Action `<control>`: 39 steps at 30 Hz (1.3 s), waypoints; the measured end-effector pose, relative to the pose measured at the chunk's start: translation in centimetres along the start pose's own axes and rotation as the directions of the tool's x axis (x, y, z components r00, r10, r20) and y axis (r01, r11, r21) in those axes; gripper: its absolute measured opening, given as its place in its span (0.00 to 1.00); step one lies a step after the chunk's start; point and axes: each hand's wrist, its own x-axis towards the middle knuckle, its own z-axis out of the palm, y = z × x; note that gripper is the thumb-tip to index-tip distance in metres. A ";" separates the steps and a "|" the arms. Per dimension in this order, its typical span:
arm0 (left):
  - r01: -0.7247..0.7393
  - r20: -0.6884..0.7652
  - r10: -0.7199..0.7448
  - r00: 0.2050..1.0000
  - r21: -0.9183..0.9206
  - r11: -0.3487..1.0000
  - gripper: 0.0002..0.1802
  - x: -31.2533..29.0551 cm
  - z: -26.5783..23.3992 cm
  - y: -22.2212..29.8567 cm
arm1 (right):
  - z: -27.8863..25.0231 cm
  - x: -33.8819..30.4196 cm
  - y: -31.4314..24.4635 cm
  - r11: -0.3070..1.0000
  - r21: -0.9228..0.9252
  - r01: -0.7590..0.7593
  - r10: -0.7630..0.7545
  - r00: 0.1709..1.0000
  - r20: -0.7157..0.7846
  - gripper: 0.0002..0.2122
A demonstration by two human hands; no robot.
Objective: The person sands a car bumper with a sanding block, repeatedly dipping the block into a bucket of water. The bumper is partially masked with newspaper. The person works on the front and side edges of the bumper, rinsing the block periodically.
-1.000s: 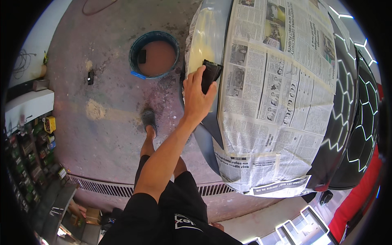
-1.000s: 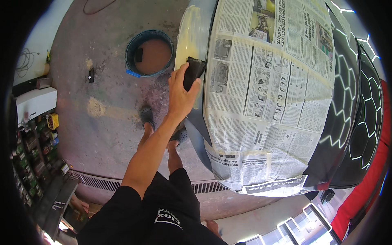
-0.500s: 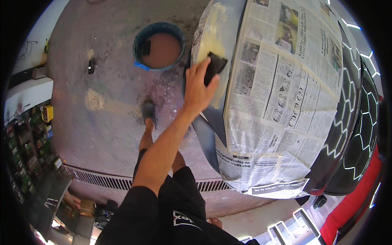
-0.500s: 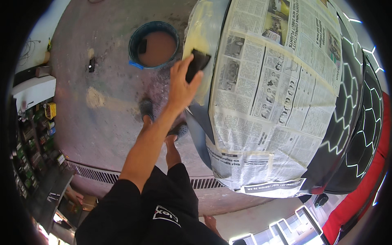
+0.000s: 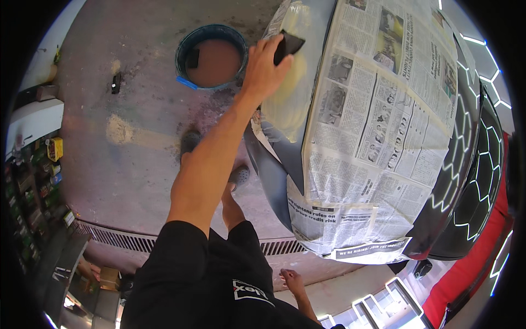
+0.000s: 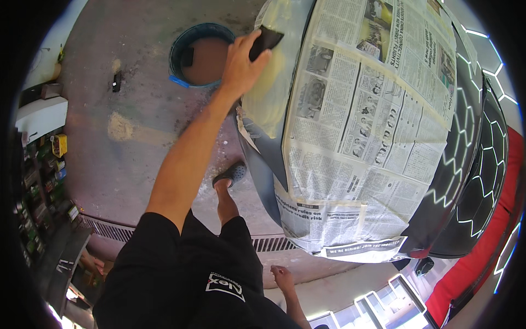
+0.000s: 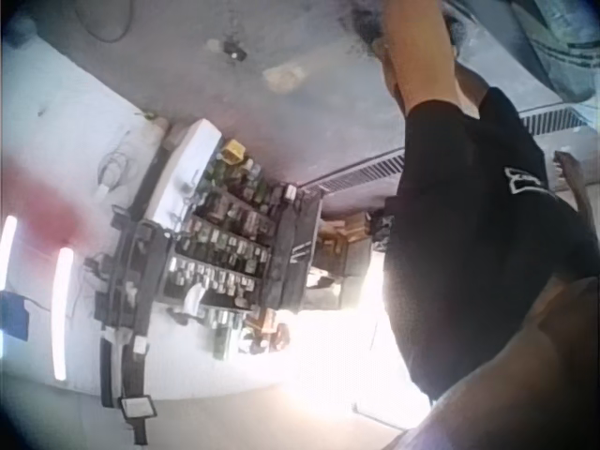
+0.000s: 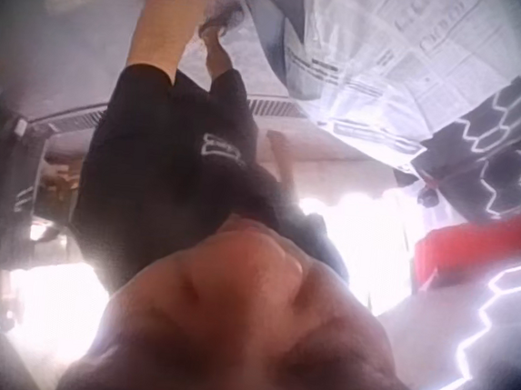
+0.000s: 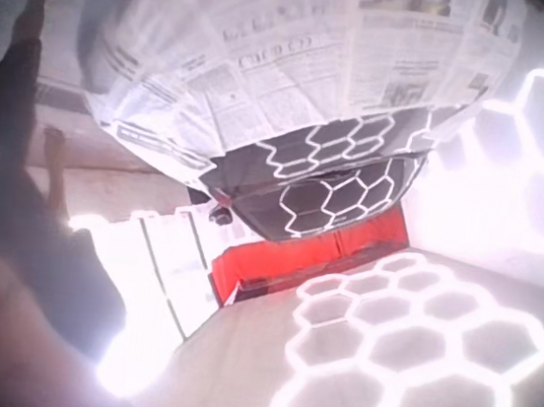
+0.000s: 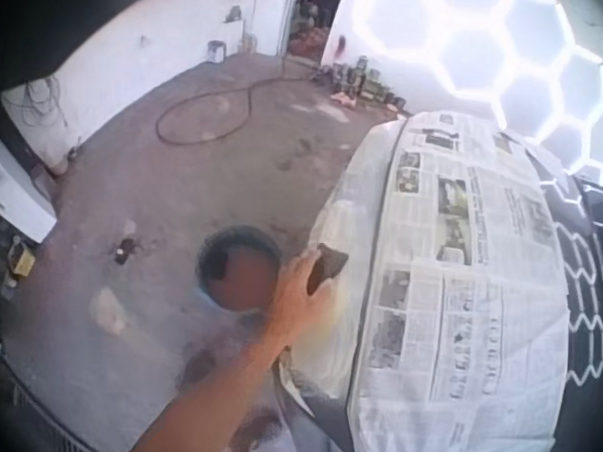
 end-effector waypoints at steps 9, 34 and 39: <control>-0.048 0.106 0.063 0.992 -0.136 0.990 0.32 -8.7 -0.5 -0.3 | 1.6 -11.0 -32.9 0.674 -0.254 0.693 -0.738 0.629 -0.244 0.15; 0.522 0.291 -0.480 0.827 -0.085 0.848 0.33 -12.8 -19.2 -17.9 | 0.8 4.4 -76.9 0.097 -0.987 0.125 -0.992 -0.064 -0.106 0.45; 0.536 0.298 -0.466 0.833 -0.228 0.813 0.33 -11.0 -18.9 -14.6 | 1.8 2.5 -70.8 0.082 -0.984 0.156 -0.996 -0.009 -0.084 0.44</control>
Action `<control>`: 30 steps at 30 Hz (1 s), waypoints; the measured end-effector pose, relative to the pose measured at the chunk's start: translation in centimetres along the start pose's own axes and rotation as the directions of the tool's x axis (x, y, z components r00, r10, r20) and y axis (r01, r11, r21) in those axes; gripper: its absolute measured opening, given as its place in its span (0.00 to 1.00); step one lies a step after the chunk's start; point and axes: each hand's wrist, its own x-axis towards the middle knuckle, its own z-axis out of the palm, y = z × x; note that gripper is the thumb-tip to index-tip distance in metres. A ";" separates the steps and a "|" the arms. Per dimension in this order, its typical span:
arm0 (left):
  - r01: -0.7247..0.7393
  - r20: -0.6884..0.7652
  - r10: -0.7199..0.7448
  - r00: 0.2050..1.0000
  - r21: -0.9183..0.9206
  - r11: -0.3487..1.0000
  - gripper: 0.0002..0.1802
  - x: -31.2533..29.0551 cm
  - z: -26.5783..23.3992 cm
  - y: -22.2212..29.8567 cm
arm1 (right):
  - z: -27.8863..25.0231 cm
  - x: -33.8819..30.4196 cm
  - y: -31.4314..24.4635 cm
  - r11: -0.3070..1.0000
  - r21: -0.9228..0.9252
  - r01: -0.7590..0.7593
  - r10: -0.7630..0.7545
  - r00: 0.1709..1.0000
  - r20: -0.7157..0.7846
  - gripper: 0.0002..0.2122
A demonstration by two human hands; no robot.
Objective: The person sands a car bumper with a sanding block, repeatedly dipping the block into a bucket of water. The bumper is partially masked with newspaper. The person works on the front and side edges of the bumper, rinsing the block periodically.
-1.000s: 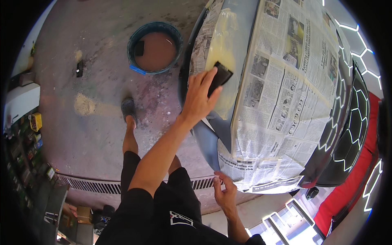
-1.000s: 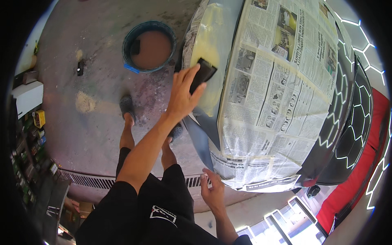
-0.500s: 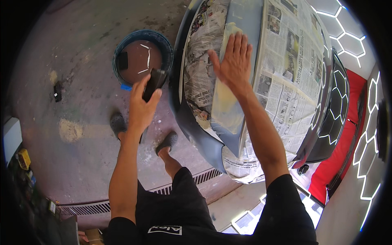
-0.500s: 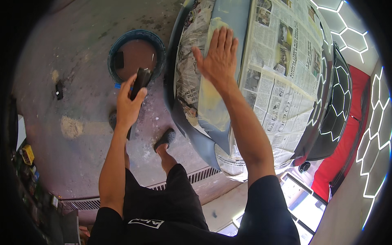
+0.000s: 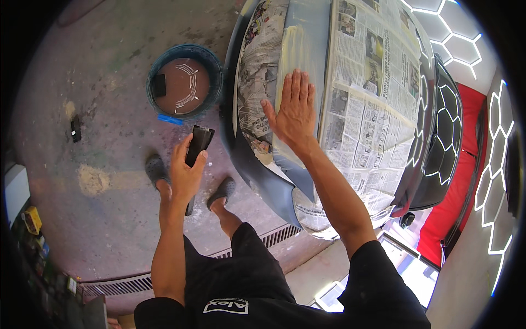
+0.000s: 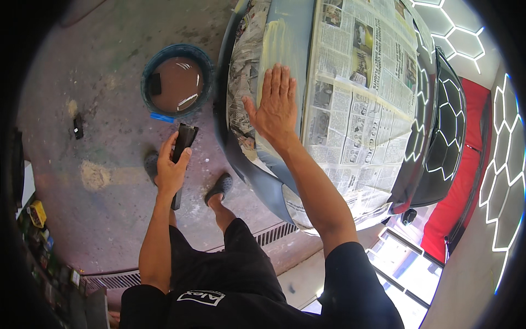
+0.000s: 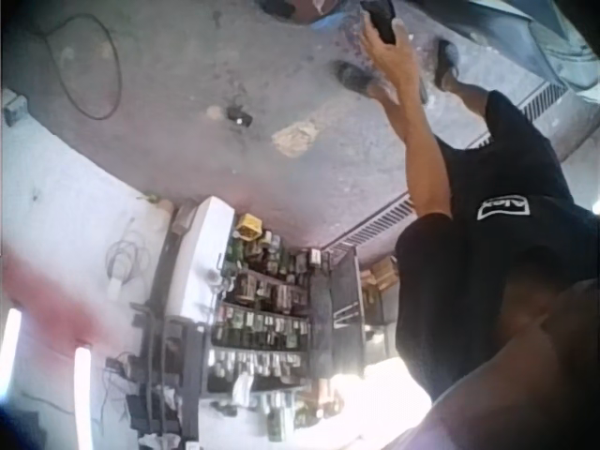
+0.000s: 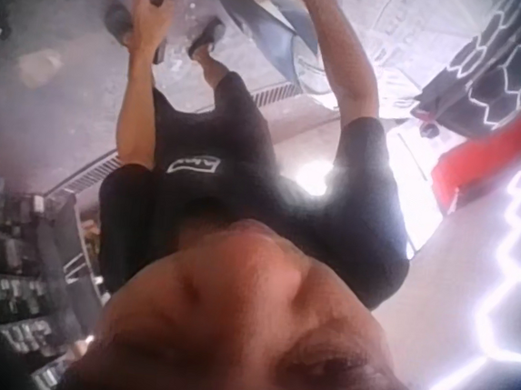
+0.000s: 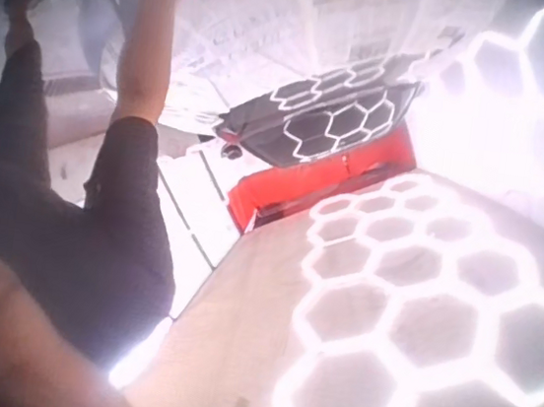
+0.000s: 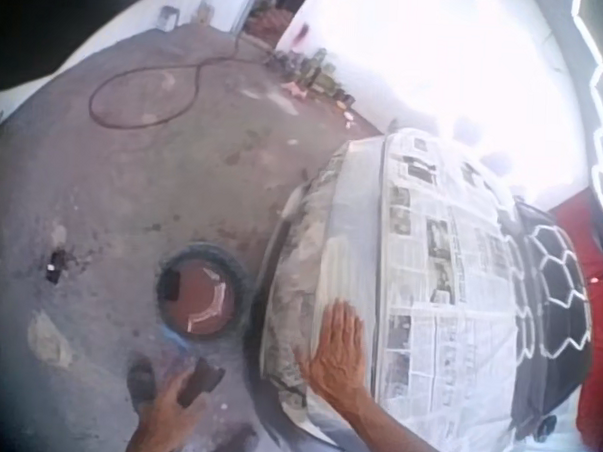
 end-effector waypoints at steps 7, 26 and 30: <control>0.006 0.009 -0.006 1.000 0.014 1.000 0.31 -2.1 1.0 3.6 | -1.5 -6.9 -1.2 0.998 0.068 -0.003 -0.002 0.996 0.085 0.43; 0.072 0.005 -0.071 0.997 -0.025 0.997 0.30 -4.7 1.1 3.9 | 0.0 -0.6 -0.1 0.998 0.056 0.005 -0.001 0.998 -0.066 0.43; 0.011 0.000 -0.011 1.000 -0.057 0.998 0.32 -3.8 1.2 3.5 | 1.4 2.3 0.8 0.999 0.032 0.021 -0.018 0.994 -0.107 0.44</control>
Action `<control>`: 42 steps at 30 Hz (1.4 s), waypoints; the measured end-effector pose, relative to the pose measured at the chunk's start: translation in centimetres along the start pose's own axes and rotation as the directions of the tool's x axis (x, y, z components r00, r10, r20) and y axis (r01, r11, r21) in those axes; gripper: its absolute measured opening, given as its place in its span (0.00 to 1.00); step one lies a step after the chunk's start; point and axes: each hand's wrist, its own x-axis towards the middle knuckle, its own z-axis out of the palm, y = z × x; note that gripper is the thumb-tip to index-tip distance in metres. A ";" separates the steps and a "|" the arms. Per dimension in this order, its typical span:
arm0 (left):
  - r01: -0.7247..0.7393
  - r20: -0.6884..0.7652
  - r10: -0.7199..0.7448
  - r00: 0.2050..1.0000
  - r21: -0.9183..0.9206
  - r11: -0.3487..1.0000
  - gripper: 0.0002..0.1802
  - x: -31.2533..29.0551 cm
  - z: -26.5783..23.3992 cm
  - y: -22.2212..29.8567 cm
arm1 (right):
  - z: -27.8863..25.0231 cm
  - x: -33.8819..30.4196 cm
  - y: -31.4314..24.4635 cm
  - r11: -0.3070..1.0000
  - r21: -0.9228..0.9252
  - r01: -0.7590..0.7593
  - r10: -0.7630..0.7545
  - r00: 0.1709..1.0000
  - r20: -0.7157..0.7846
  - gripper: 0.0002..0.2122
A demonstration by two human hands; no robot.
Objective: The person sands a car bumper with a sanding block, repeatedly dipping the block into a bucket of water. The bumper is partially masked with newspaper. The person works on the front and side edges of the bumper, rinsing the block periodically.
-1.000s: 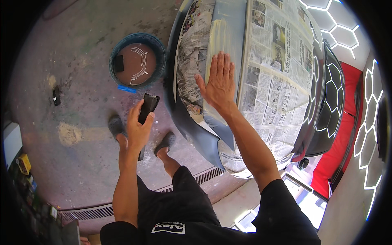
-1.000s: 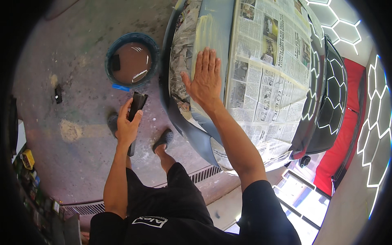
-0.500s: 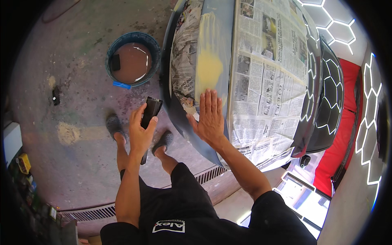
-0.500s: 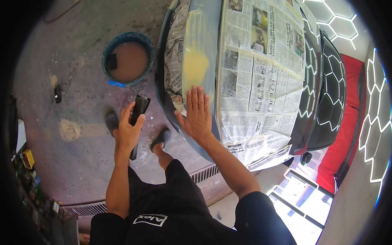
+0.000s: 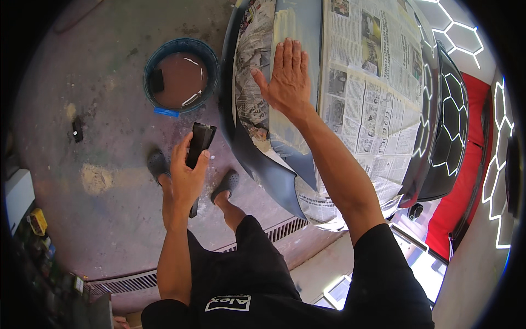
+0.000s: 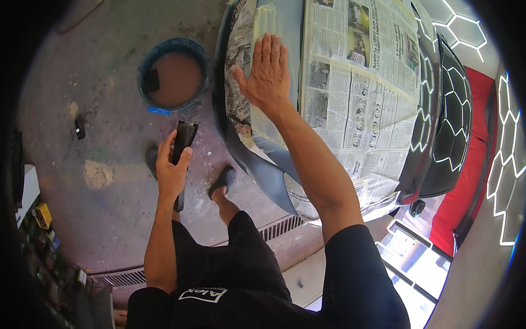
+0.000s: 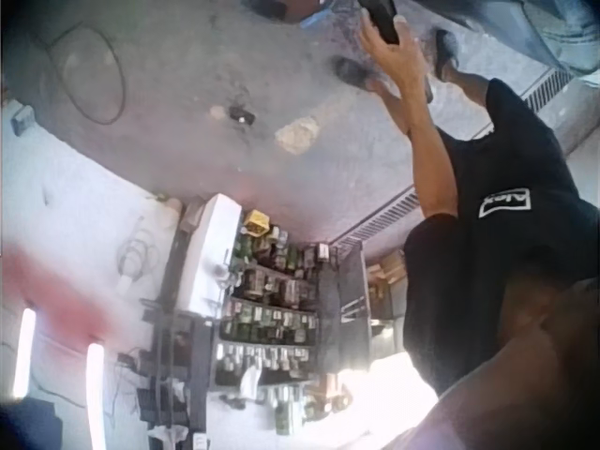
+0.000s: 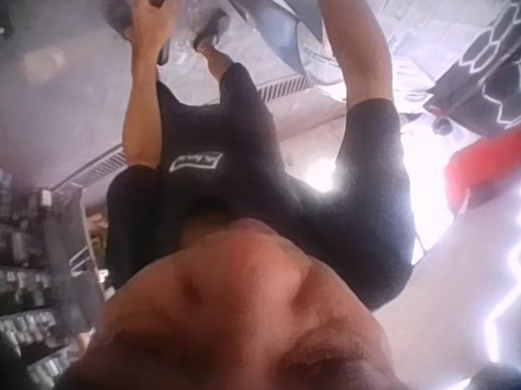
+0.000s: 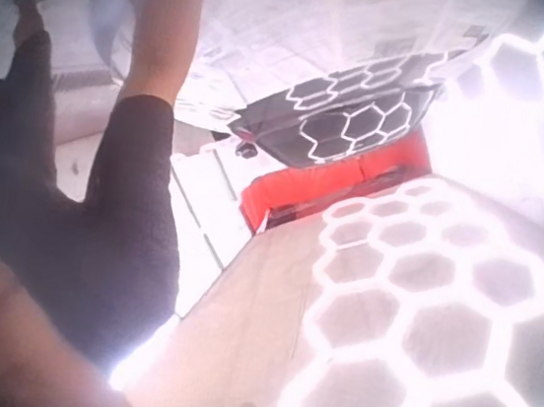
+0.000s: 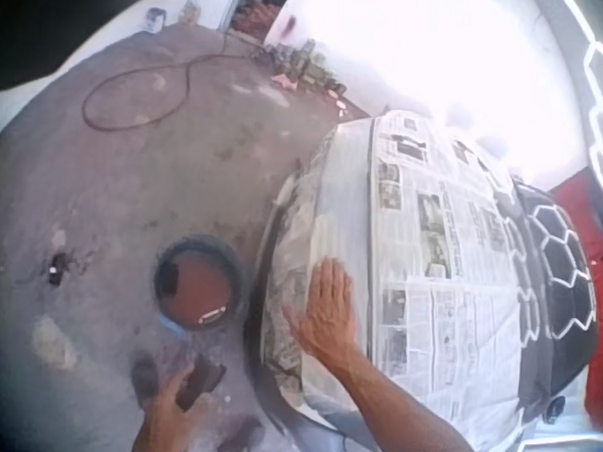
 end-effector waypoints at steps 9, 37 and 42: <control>-0.053 -0.022 0.055 0.998 0.070 0.996 0.31 -0.8 2.1 1.4 | -4.2 -12.3 -3.2 0.996 0.090 0.005 -0.023 0.979 0.201 0.43; 0.486 0.098 -0.478 0.873 -0.084 0.870 0.26 18.8 -6.5 2.1 | -8.1 -4.3 -16.4 0.285 0.696 -0.659 0.393 0.742 0.543 0.32; 0.682 0.107 -0.688 0.718 0.093 0.726 0.20 27.1 -6.3 3.7 | -2.7 -0.2 -18.5 -0.205 0.546 -0.812 0.269 0.490 0.829 0.32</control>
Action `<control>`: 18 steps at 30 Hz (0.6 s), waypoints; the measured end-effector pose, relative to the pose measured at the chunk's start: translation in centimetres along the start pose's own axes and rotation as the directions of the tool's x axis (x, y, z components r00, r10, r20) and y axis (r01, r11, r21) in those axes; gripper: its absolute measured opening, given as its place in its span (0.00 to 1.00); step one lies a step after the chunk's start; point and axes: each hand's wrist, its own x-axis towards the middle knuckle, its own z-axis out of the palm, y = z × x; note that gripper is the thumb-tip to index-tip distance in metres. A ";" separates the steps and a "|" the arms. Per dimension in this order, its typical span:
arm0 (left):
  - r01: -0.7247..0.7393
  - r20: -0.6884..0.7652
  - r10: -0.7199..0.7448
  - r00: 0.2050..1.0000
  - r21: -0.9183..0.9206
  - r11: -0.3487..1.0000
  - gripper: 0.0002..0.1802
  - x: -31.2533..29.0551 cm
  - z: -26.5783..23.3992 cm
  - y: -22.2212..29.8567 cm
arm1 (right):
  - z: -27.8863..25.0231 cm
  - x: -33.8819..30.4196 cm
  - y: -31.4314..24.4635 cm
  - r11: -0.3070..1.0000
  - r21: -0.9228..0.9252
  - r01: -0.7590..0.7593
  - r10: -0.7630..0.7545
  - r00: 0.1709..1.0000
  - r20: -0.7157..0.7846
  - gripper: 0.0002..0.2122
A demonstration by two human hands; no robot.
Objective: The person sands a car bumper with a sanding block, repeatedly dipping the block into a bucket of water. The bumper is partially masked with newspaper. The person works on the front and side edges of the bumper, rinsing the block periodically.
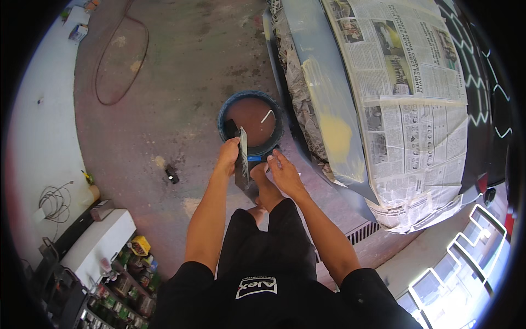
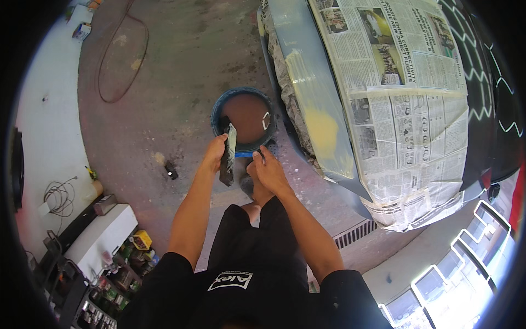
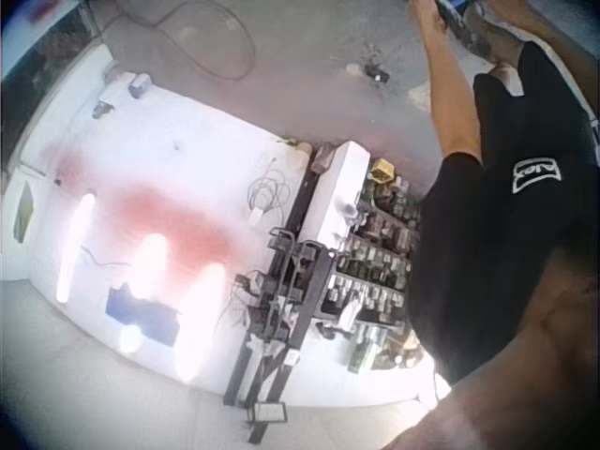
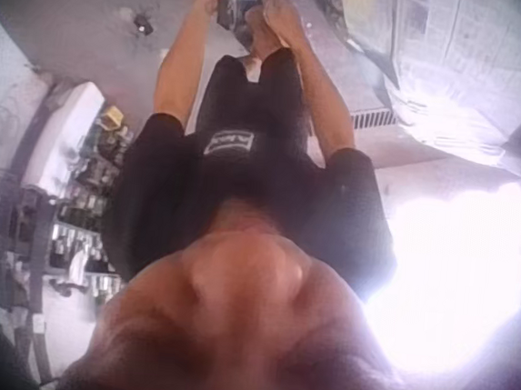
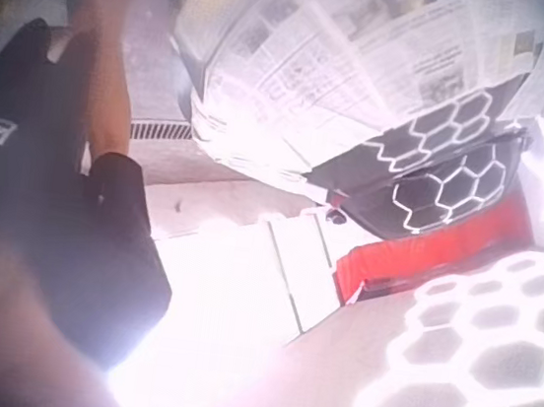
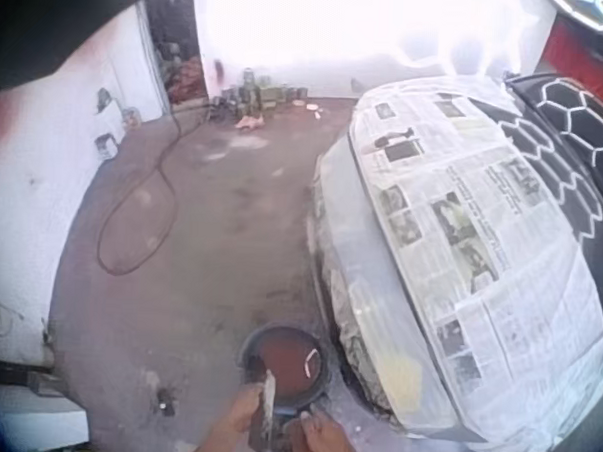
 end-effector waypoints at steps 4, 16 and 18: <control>0.053 0.002 -0.055 0.998 0.213 0.976 0.23 3.5 -0.4 3.8 | 4.1 7.3 1.9 0.916 0.343 -0.208 0.200 0.978 0.057 0.33; -0.200 0.181 0.090 0.979 0.926 0.321 0.28 15.8 3.8 10.0 | 10.5 20.8 8.5 0.777 0.504 -0.377 0.494 0.861 -0.118 0.32; -0.245 0.245 0.016 0.969 0.957 0.156 0.28 19.2 4.1 10.5 | 11.7 22.4 9.2 0.806 0.496 -0.323 0.494 0.829 -0.262 0.32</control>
